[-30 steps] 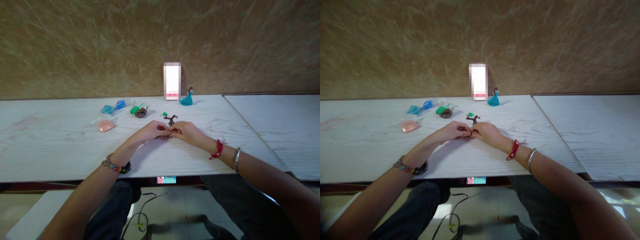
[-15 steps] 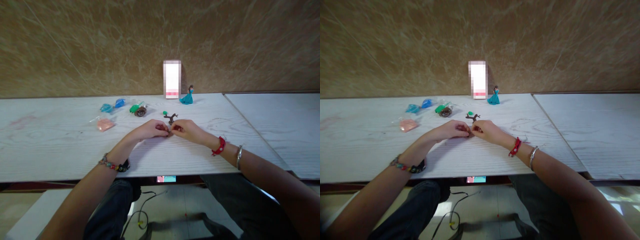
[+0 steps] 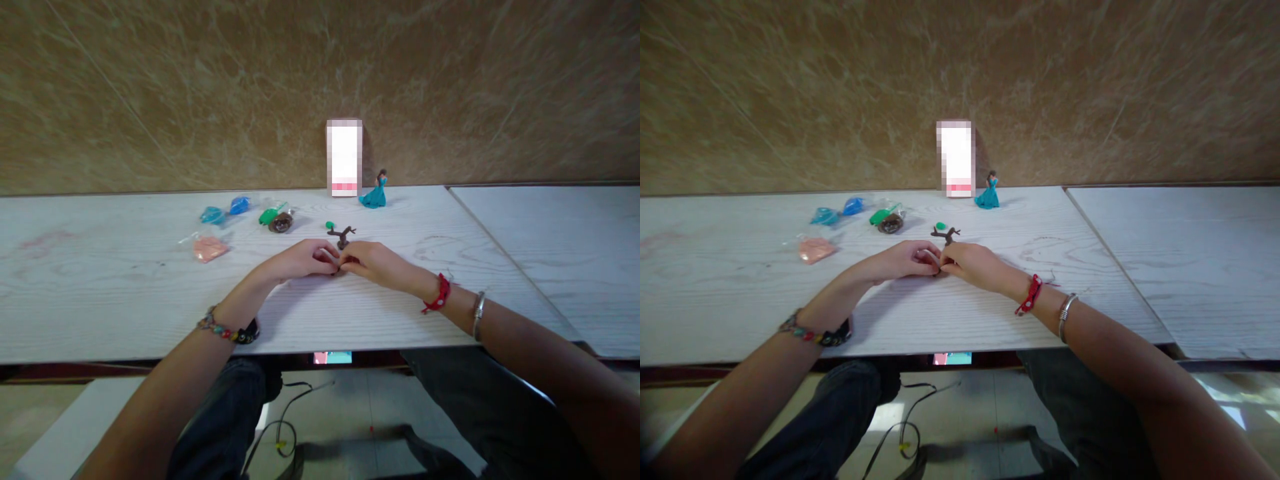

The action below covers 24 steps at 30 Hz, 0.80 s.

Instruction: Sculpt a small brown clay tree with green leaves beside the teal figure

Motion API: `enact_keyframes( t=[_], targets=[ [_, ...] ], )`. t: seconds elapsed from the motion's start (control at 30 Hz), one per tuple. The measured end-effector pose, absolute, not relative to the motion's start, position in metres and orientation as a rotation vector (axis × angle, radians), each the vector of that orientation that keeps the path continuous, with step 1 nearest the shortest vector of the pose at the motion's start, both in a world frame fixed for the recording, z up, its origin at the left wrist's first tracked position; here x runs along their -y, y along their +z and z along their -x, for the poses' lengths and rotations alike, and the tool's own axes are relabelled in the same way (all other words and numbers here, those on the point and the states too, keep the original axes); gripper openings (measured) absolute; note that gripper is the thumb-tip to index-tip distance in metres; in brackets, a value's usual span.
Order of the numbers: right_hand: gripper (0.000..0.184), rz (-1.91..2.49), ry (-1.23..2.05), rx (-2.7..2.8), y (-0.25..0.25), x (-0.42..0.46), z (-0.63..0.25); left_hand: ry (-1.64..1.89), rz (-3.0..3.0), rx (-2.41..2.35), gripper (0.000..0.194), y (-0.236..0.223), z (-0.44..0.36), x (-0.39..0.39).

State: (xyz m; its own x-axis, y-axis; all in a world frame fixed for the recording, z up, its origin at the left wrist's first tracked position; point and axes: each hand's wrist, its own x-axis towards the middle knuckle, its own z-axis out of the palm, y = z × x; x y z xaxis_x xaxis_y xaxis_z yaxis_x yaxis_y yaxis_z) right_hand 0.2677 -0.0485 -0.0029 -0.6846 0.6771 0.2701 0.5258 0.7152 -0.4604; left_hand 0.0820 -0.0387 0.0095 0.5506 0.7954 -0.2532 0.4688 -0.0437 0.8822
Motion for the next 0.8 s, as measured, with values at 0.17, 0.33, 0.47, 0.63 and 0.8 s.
enact_keyframes(
  t=[0.17,0.33,0.47,0.63,0.8],
  targets=[
    [0.017,0.953,0.587,2.168,0.001,0.047,-0.273,0.272,-1.904,-1.057,0.016,0.011,-0.076,0.034],
    [0.020,0.856,0.741,1.885,-0.002,0.041,-0.277,0.237,-1.929,-1.132,0.022,0.014,-0.073,0.034],
    [0.016,0.800,0.816,1.889,-0.006,0.038,-0.278,0.245,-1.900,-1.156,0.026,0.016,-0.072,0.034],
    [0.015,0.895,0.623,2.199,-0.001,0.046,-0.275,0.321,-1.778,-1.075,0.027,0.016,-0.075,0.037],
    [0.011,0.994,0.377,2.404,0.003,0.051,-0.273,0.399,-1.693,-1.008,0.022,0.014,-0.080,0.039]
  ],
)
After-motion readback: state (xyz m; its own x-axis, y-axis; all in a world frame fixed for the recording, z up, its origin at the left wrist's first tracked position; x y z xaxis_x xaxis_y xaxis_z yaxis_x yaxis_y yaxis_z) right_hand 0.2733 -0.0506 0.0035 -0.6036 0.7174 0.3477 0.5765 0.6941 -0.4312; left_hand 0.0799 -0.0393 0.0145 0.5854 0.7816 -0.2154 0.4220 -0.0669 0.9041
